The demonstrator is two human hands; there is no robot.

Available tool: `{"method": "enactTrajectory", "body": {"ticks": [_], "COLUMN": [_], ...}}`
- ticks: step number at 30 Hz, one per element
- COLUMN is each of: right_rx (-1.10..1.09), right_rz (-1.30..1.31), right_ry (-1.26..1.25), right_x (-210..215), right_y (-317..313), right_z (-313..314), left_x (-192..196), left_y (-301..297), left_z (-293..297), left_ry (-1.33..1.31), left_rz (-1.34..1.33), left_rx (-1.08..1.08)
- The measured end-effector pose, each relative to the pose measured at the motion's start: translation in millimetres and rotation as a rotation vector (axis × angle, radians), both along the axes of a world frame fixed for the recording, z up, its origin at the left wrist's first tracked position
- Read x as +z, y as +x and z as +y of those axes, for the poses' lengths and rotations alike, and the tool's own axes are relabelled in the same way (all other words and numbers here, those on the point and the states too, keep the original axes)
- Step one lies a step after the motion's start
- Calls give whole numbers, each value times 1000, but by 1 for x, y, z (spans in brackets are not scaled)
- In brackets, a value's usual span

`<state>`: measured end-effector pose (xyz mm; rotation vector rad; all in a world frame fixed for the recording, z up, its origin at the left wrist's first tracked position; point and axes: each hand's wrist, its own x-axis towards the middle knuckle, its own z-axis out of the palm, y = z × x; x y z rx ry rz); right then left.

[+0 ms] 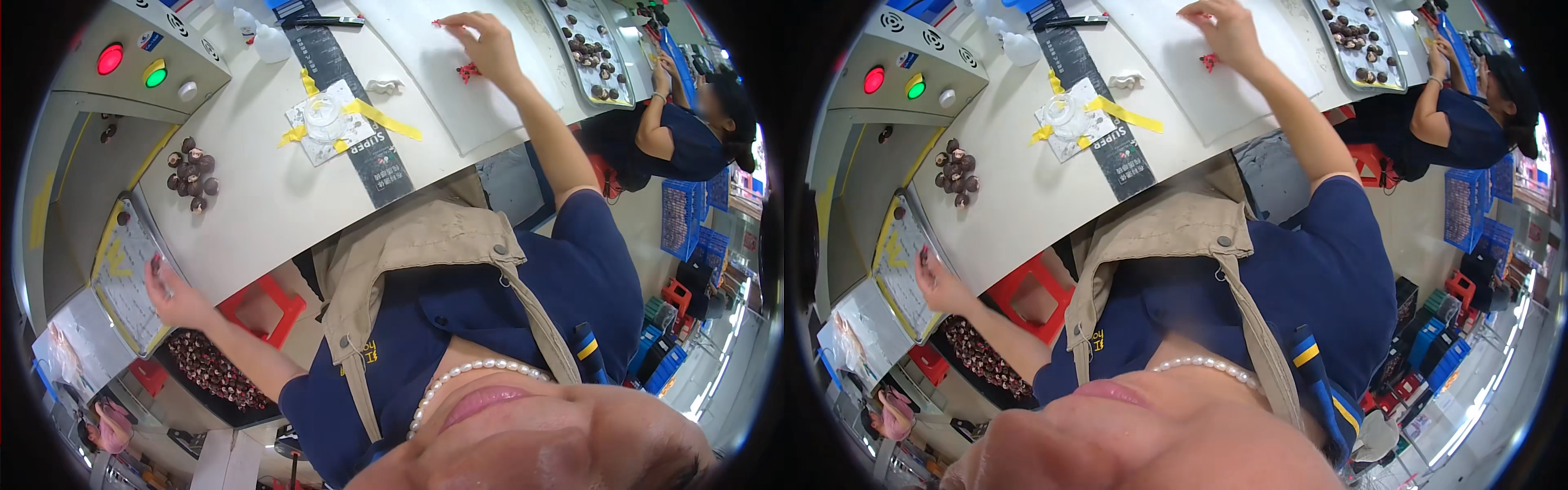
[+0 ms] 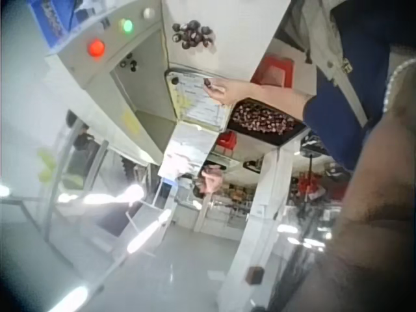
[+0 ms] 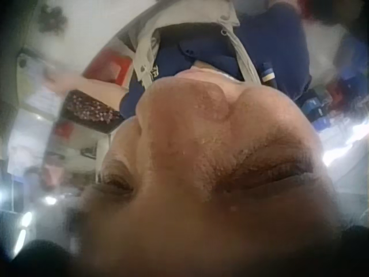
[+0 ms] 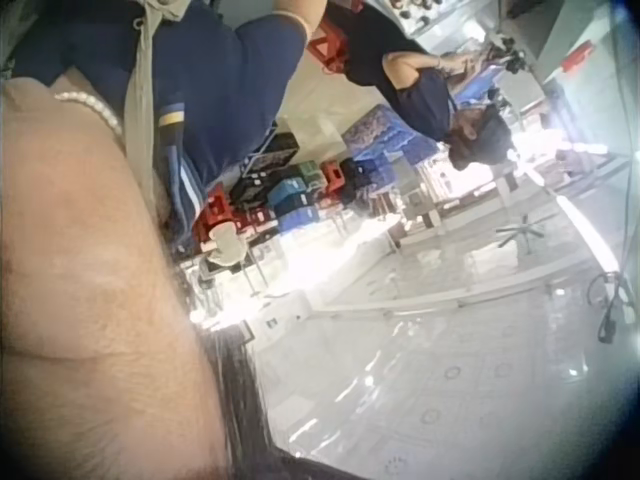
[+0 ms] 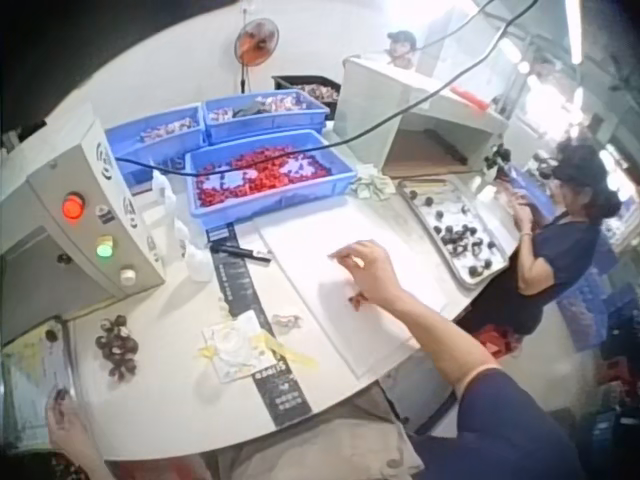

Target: The person assembles figurines by dipping small bows into glue and attaching them to figurine heads by hand. The person empties a tray of completed figurines into a crate, retrieves more figurine heads, and attaches bows to them.

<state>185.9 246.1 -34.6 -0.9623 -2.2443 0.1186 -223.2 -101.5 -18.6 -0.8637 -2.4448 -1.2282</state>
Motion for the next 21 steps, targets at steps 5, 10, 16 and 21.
{"method": "enactTrajectory", "body": {"ticks": [5,10,16,21], "right_rx": [36,-78,-69,307], "right_rz": [35,-33,0,401], "right_ry": [-252,-403,-359,-905], "right_x": [18,8,3,29], "right_y": [-18,-42,-47,-43], "right_z": [13,10,-10,-69], "left_x": [-19,-11,19,18], "left_y": [-86,-93,-32,-27], "left_z": [-80,-26,85,132], "left_ry": [-343,-216,-433,-917], "left_rz": [277,302,338,314], "left_rx": [277,194,-251,-243]}}
